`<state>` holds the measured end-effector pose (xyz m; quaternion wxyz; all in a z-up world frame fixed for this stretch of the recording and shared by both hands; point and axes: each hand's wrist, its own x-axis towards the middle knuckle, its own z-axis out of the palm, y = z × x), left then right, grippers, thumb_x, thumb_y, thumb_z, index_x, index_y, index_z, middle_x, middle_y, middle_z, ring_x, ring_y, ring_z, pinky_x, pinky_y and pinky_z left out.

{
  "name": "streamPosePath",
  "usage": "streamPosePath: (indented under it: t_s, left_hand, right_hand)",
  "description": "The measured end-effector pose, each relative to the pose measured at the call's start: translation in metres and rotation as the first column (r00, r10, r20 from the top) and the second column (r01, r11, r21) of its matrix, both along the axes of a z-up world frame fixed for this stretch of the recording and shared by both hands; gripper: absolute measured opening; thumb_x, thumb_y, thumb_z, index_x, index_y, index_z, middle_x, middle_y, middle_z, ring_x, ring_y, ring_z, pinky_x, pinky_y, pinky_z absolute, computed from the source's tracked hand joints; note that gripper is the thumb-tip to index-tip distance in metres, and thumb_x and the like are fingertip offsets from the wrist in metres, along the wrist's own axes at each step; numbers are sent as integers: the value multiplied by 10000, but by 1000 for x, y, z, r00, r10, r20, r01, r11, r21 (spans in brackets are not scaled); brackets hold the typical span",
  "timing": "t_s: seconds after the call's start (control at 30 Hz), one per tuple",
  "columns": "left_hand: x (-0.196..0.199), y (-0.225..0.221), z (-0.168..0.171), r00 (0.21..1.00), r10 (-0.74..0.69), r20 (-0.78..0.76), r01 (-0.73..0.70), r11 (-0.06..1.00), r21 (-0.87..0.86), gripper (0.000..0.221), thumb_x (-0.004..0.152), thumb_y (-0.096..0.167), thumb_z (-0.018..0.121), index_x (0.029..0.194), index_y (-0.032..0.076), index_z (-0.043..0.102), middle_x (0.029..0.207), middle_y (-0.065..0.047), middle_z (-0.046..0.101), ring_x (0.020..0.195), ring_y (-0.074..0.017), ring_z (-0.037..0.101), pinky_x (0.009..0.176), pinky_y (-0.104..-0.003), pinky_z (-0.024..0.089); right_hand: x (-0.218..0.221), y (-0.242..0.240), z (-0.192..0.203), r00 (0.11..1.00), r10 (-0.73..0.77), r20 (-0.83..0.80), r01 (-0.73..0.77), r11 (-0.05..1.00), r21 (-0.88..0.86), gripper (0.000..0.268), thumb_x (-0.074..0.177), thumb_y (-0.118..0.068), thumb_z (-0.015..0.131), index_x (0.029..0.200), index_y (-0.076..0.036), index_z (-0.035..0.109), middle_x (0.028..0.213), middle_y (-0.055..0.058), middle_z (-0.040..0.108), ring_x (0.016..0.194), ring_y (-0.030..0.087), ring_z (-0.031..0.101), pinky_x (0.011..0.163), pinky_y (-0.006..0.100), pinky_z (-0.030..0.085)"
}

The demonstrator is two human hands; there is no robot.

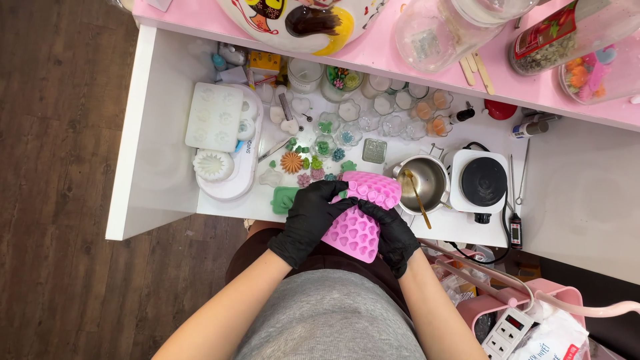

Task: Unmolding small wax decorations from silicone molds.

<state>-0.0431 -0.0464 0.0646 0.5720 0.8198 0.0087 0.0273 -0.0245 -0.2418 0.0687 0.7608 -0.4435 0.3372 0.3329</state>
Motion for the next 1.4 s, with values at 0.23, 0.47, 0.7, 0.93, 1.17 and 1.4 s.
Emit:
streamPosePath:
  t_s: [0.23,0.47,0.7,0.93,1.17,1.4]
  left_hand:
    - [3,-2,-2,965,-49,-258,35,998,-58,469,796,360,854,1121,34,762,1016,-137,782,854,-205,755,800,-325,589]
    - [3,-5,11,937,-113,-332,116,993,-9,441,801,376,824,1133,89,773,881,-140,756,762,-230,733,759,-325,578]
    - [5,-7,19,988,-46,-146,42,999,-26,462,851,402,796,1090,10,739,964,-159,764,837,-260,751,764,-346,582]
    - [8,-12,14,978,39,-205,-49,998,-44,383,960,377,680,1012,3,739,861,-182,752,735,-301,735,687,-353,560]
    - [16,-13,-15,971,75,-228,-120,974,-192,410,980,401,639,990,7,749,816,-148,761,695,-226,735,679,-350,553]
    - [42,-1,-50,883,104,-458,-153,986,-71,500,1041,443,578,899,-1,761,719,-165,718,677,-274,678,698,-363,517]
  right_hand:
    - [-4,-9,2,999,13,-30,-13,1000,18,381,884,-66,690,1260,-77,632,1105,69,734,983,196,727,861,350,604]
    - [-11,-23,-26,998,34,-60,-33,999,15,336,936,-106,661,1261,-24,648,1114,82,736,1002,190,728,879,336,593]
    - [-12,-26,-35,987,-28,-155,49,990,133,324,960,-144,656,1258,-15,651,1128,86,744,1016,192,725,914,334,580]
    - [-9,-26,-29,997,-20,-75,29,992,122,391,936,-122,678,1306,-5,624,1170,104,733,1052,203,710,929,353,573]
    - [2,-12,-27,997,-33,-72,38,997,72,444,897,-104,717,1319,-27,606,1170,89,717,1054,213,702,922,375,585]
    - [16,5,3,996,-68,-66,70,997,21,481,881,-98,720,1343,-56,592,1194,88,710,1077,226,696,918,387,579]
